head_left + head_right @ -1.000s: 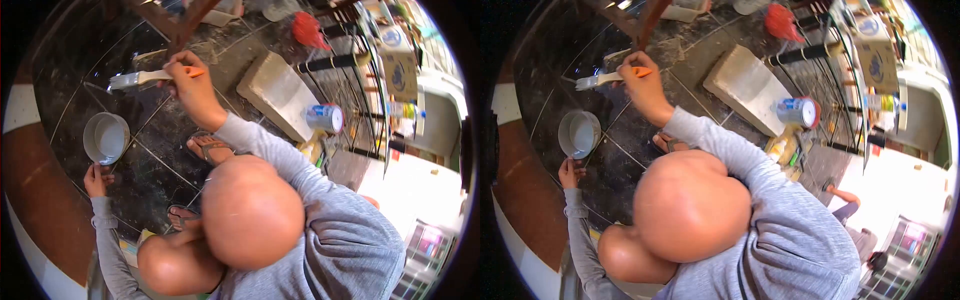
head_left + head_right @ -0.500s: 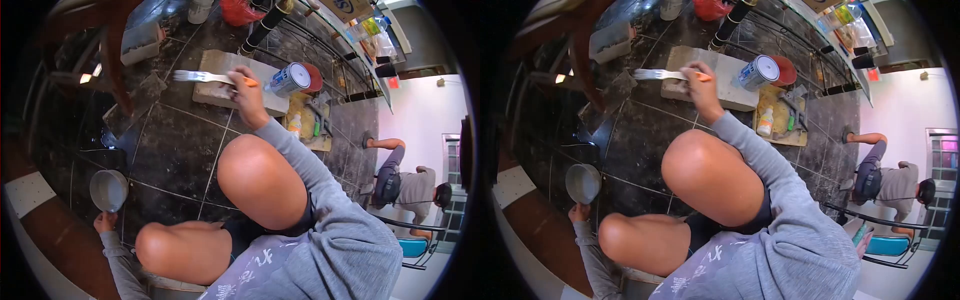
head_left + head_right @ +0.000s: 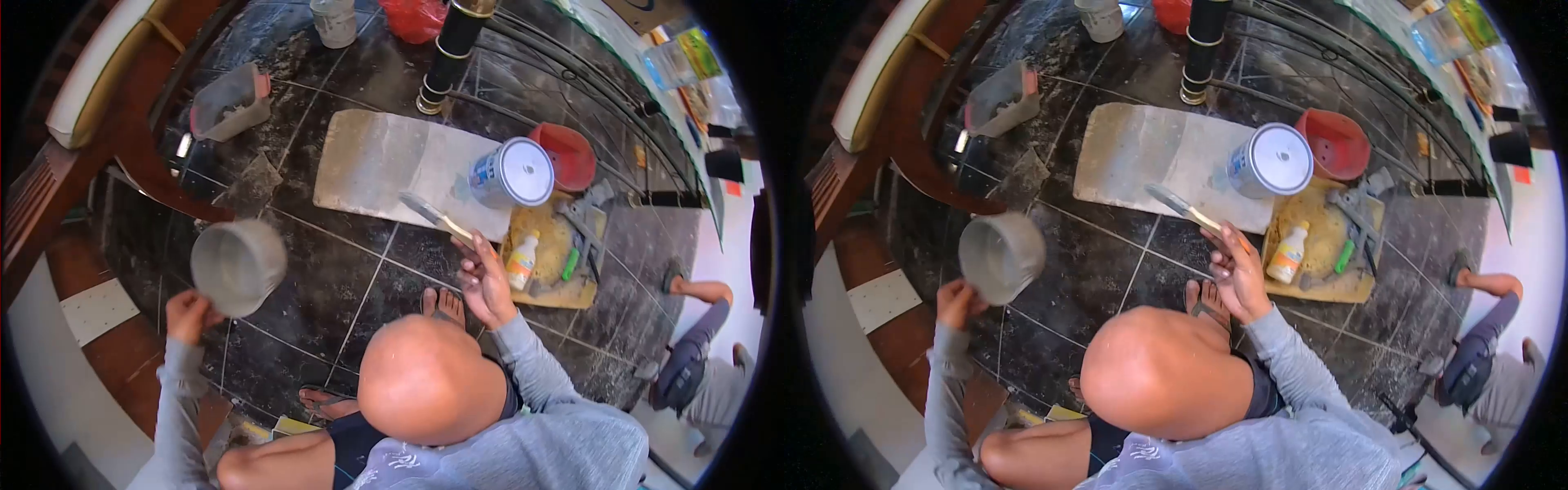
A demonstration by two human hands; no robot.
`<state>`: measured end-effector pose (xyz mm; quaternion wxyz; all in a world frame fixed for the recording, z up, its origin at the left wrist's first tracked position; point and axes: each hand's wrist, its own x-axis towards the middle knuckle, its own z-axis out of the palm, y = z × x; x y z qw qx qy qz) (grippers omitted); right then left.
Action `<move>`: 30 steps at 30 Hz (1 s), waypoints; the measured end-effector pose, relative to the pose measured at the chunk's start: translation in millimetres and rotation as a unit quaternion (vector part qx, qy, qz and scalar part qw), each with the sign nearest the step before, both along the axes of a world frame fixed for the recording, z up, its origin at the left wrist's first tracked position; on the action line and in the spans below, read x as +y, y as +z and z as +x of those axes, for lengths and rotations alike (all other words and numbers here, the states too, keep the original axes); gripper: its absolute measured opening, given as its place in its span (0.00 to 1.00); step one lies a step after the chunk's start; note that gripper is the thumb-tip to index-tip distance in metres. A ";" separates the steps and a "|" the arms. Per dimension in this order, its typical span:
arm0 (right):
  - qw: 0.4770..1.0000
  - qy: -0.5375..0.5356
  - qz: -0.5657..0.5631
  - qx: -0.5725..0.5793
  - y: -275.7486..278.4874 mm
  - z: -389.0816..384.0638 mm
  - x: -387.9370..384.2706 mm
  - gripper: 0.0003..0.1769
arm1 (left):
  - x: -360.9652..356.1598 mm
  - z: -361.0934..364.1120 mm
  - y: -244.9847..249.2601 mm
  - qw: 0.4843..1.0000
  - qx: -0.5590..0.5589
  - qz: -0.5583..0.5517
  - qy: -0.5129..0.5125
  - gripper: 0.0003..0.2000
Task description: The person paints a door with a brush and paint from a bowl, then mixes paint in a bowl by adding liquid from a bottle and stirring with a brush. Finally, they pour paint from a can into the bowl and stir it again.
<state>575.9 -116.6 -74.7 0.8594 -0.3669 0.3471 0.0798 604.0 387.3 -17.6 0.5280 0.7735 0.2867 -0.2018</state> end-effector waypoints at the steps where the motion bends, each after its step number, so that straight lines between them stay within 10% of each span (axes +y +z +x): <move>1: 1.000 -0.015 0.017 0.003 2.3 0.1 -4.2 0.21 | -28.3 20.7 5.5 1.000 -0.021 0.006 -0.017 0.11; 17: 0.986 -0.034 -0.140 -0.084 41.6 16.7 -29.3 0.13 | -194.4 168.9 -55.7 0.969 0.008 -0.129 -0.212 0.24; 20: 0.977 -0.060 -0.183 -0.088 32.7 41.2 -43.7 0.14 | -170.5 126.8 -13.6 0.954 0.077 -0.081 -0.279 0.49; 27: 0.949 0.064 -0.179 -0.252 63.6 81.2 -16.8 0.18 | -63.4 -11.5 35.1 0.973 -0.027 -0.043 -0.225 0.33; 30: 0.937 0.082 -0.226 -0.253 68.3 89.5 -9.6 0.15 | -24.0 -83.2 48.9 0.998 -0.023 -0.041 -0.034 0.27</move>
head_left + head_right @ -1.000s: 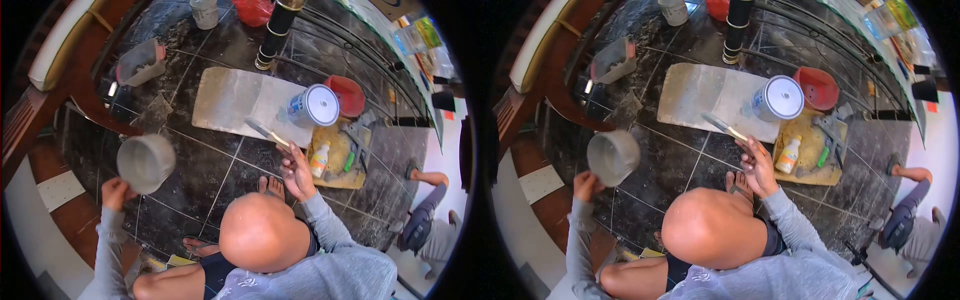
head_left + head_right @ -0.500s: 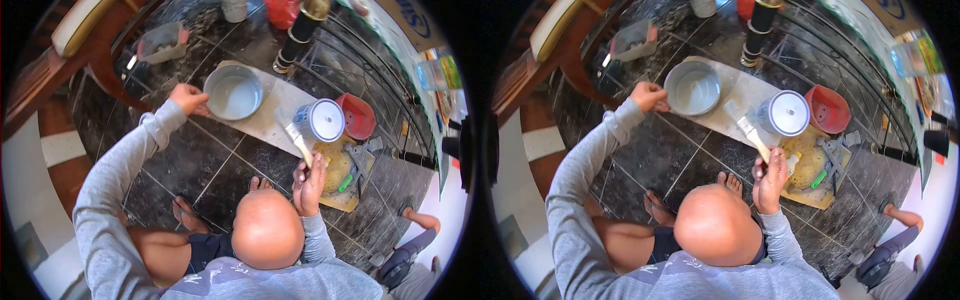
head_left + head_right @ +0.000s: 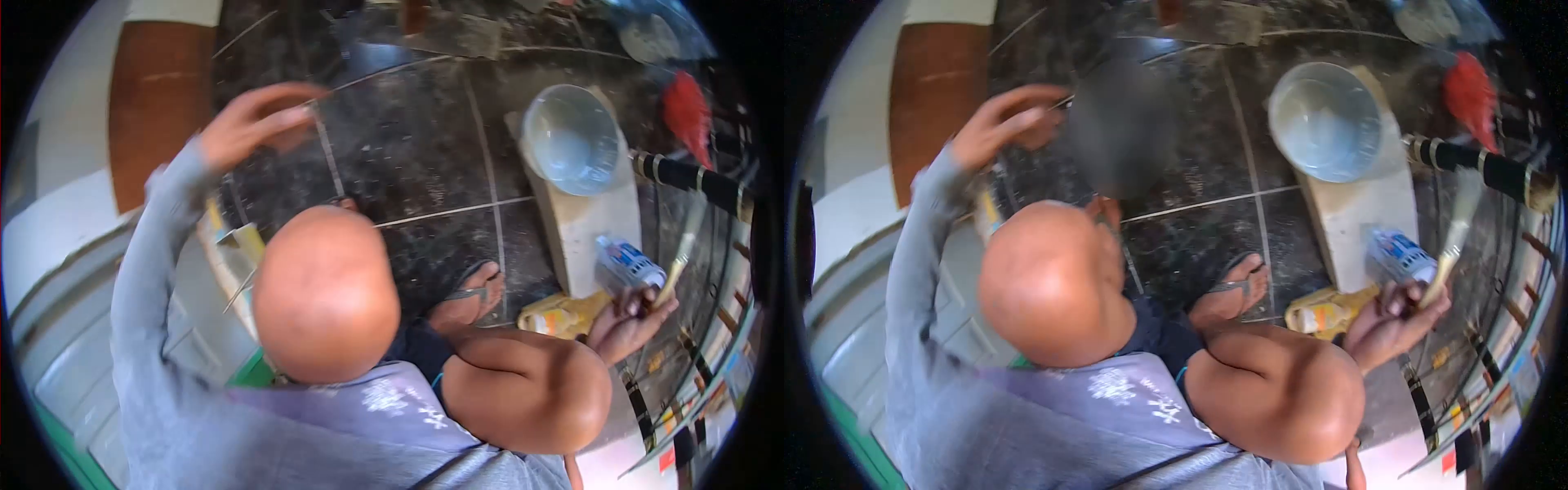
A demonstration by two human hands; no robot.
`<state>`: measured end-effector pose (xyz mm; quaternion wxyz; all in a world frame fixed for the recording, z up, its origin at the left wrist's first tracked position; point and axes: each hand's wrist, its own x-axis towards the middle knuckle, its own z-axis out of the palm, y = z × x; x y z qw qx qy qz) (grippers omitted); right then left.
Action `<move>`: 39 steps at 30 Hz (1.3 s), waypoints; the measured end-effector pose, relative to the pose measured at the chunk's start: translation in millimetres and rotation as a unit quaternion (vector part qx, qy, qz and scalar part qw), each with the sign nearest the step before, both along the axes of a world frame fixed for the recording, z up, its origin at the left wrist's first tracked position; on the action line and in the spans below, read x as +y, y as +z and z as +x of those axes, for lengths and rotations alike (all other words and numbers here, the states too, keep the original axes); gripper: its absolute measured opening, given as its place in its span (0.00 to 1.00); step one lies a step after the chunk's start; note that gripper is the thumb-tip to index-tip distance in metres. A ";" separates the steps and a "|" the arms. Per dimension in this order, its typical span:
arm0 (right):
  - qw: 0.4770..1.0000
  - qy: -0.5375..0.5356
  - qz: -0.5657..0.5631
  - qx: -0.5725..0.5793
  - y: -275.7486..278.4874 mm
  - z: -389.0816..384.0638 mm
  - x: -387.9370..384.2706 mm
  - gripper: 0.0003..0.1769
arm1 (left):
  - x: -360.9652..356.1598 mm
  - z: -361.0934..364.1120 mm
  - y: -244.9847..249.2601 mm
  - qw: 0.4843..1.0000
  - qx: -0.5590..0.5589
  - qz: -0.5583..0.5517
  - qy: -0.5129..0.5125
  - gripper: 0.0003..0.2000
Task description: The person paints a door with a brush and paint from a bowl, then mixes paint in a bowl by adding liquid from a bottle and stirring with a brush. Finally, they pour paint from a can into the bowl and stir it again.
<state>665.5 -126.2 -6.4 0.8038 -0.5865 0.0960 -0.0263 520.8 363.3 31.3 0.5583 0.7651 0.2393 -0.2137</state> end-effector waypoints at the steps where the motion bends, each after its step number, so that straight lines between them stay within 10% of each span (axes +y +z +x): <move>1: 1.000 0.007 -0.006 -0.010 -2.0 1.3 4.4 0.15 | 10.6 -27.3 -0.3 0.997 0.013 0.037 0.064 0.24; 4: 0.999 -0.024 -0.035 -0.003 -15.2 0.4 16.6 0.16 | 49.6 -137.1 -41.6 0.971 -0.008 0.219 0.095 0.20; 7: 0.999 -0.031 -0.036 -0.008 -21.1 5.4 19.8 0.17 | 91.8 -257.7 -92.5 0.885 0.100 0.438 -0.121 0.39; 9: 0.996 -0.042 -0.078 0.001 -33.2 5.3 19.4 0.20 | 93.2 -295.5 -115.1 0.856 0.299 0.396 -0.147 0.43; 12: 0.994 0.039 -0.004 0.101 -45.5 12.7 12.9 0.24 | 86.7 -351.2 -129.4 0.877 0.261 0.366 -0.168 0.39; 19: 0.982 0.159 0.053 0.085 -67.5 15.6 6.1 0.19 | 88.8 -332.1 -150.1 0.842 0.308 0.420 -0.140 0.11; 28: 0.976 -0.036 -0.188 0.108 -116.4 16.5 38.6 0.06 | 129.9 -370.4 -197.1 0.839 0.341 0.319 -0.279 0.15; 35: 0.985 -0.076 -0.138 0.064 -99.1 26.9 85.1 0.39 | 203.8 -354.9 -207.3 0.881 0.117 0.433 -0.150 0.11; 39: 0.987 -0.076 -0.138 0.037 -97.3 27.3 92.1 0.34 | 214.3 -258.8 -177.6 0.907 0.127 0.396 -0.064 0.10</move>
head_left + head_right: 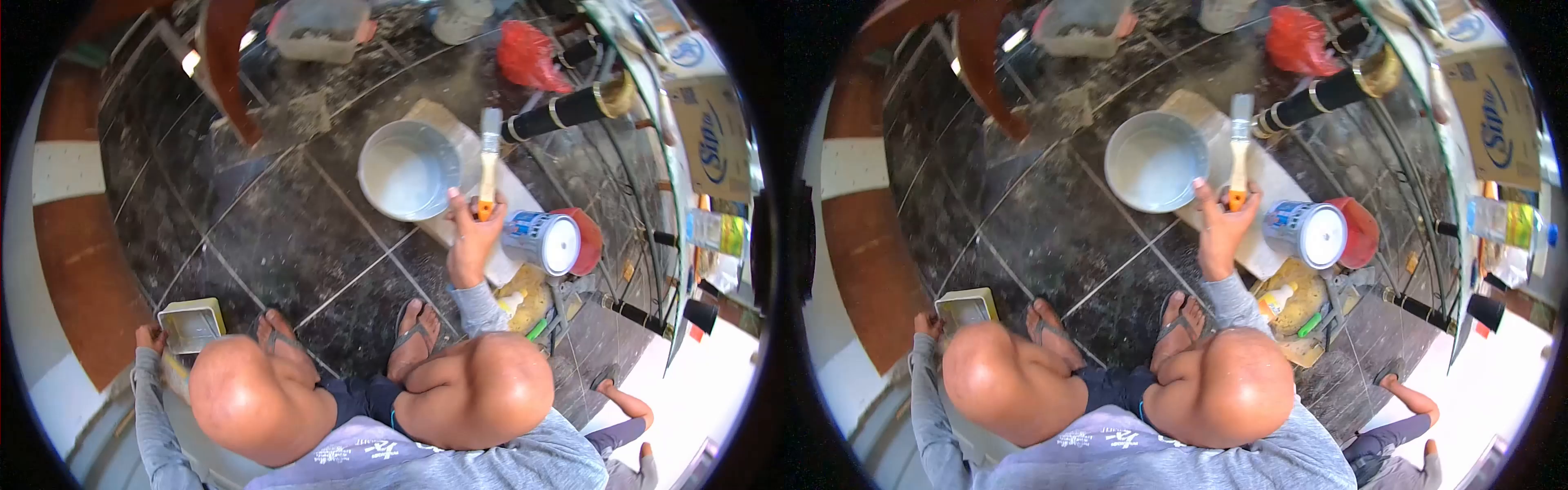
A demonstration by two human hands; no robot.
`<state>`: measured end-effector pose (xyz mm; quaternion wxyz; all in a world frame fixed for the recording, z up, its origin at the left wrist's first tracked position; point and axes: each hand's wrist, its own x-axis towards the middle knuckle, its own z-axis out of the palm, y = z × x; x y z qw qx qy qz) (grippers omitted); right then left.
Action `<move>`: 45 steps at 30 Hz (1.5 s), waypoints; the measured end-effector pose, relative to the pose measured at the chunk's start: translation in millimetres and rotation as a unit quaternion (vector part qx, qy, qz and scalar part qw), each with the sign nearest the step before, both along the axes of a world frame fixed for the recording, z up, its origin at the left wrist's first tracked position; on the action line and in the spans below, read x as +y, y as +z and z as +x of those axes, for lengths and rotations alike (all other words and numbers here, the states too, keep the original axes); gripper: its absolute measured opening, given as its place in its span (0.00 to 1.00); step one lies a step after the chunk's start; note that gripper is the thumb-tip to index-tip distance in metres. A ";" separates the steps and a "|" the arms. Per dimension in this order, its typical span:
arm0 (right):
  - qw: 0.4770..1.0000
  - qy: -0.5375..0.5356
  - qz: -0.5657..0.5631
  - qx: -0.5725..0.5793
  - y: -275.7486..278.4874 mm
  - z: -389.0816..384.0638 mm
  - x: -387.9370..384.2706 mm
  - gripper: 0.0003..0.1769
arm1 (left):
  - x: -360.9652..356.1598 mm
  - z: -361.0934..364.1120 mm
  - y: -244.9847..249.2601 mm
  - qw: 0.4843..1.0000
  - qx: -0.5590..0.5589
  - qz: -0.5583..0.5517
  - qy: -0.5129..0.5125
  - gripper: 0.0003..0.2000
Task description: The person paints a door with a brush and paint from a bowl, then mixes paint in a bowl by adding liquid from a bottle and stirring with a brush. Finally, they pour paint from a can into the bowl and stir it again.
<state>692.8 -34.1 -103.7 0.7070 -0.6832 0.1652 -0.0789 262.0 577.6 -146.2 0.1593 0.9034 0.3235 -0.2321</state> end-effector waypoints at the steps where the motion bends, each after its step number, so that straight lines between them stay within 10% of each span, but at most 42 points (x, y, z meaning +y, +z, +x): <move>1: 0.999 0.011 0.024 0.029 1.8 -0.6 -0.4 0.42 | -15.1 39.6 15.3 1.000 0.004 0.016 -0.021 0.10; 10: 0.999 0.005 -0.008 -0.034 -1.8 19.1 -6.9 0.34 | -69.3 222.3 -60.4 0.911 -0.117 -0.378 0.117 0.13; 29: 0.968 -0.054 -0.235 -0.074 17.4 4.1 -64.8 0.28 | -266.1 321.4 -59.0 0.775 -0.221 -0.502 0.313 0.24; 33: 0.983 -0.017 -0.095 -0.156 63.8 -33.8 -43.7 0.15 | -265.4 310.9 -56.1 0.738 -0.237 -0.540 0.328 0.27; 36: 0.836 0.241 -0.436 -0.231 96.8 -31.8 -8.2 0.11 | -264.1 310.4 -48.3 0.731 -0.256 -0.529 0.347 0.30; 45: 0.430 0.612 -0.608 -0.266 22.3 27.2 144.3 0.06 | -251.5 296.5 -55.4 0.742 -0.325 -0.478 0.340 0.21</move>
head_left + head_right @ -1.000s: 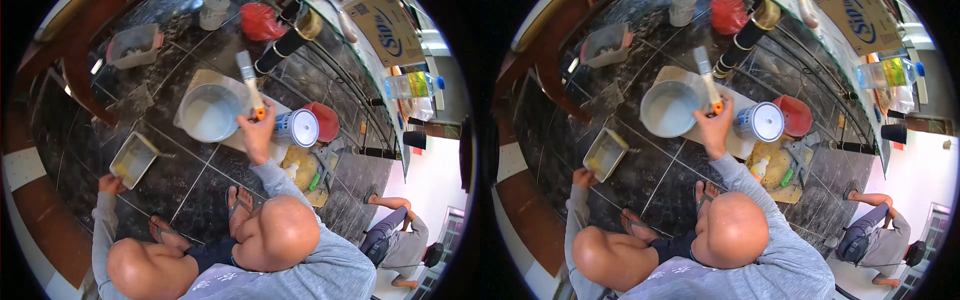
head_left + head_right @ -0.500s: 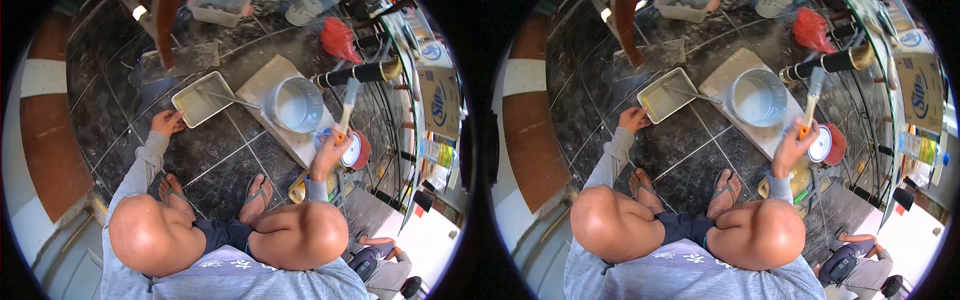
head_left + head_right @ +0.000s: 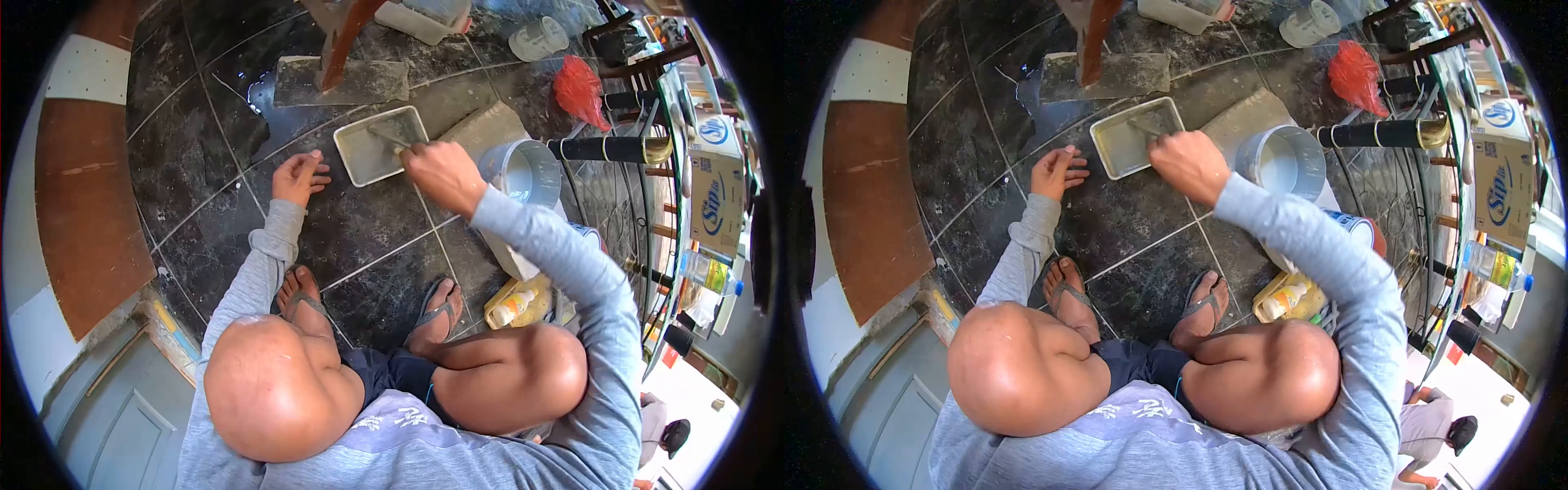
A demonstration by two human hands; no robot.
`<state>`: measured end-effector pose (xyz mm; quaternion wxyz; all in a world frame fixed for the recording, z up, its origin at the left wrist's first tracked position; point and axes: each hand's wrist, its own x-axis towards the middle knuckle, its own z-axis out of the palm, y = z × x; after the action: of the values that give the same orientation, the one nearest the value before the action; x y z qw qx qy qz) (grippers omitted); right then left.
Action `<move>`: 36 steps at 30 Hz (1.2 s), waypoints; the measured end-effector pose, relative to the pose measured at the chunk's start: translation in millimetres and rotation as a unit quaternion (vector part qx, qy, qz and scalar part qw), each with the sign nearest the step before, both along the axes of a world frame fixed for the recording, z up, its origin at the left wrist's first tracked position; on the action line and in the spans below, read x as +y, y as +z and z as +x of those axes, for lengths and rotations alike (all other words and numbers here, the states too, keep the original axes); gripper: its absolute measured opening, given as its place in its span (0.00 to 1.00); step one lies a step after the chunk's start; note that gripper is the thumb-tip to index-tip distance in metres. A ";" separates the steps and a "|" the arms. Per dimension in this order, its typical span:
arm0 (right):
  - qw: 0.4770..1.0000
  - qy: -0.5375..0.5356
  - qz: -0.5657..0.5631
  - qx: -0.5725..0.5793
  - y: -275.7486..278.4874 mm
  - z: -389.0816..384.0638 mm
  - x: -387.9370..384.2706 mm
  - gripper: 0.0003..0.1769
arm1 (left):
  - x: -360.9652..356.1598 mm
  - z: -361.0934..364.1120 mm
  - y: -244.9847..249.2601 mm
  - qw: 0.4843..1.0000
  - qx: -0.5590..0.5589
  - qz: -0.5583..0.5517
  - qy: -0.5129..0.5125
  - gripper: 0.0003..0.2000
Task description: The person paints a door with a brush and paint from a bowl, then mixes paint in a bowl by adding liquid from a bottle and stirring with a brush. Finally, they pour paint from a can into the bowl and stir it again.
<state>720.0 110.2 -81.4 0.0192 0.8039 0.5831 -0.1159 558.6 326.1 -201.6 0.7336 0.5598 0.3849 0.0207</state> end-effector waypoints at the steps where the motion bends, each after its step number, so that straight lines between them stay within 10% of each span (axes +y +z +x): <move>1: 0.999 0.025 -0.028 0.000 -11.3 2.1 3.8 0.06 | -4.9 -0.9 -3.2 1.000 -0.008 0.029 -0.003 0.20; 6: 0.995 -0.046 -0.007 0.091 -22.9 -5.1 34.0 0.10 | -44.8 -6.6 -4.6 0.909 -0.066 0.389 -0.132 0.45; 12: 0.989 -0.125 -0.042 0.066 -30.1 41.6 50.4 0.11 | -36.2 10.5 4.2 0.877 -0.111 0.434 -0.172 0.67; 36: 0.990 -0.089 -0.097 -0.049 -17.3 2.5 45.0 0.08 | -17.9 36.8 0.6 0.857 -0.160 0.436 -0.223 0.66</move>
<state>722.5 155.1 -98.7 0.1157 0.8516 0.4935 -0.1335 595.3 308.2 -201.0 0.4506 0.8822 0.0784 0.1122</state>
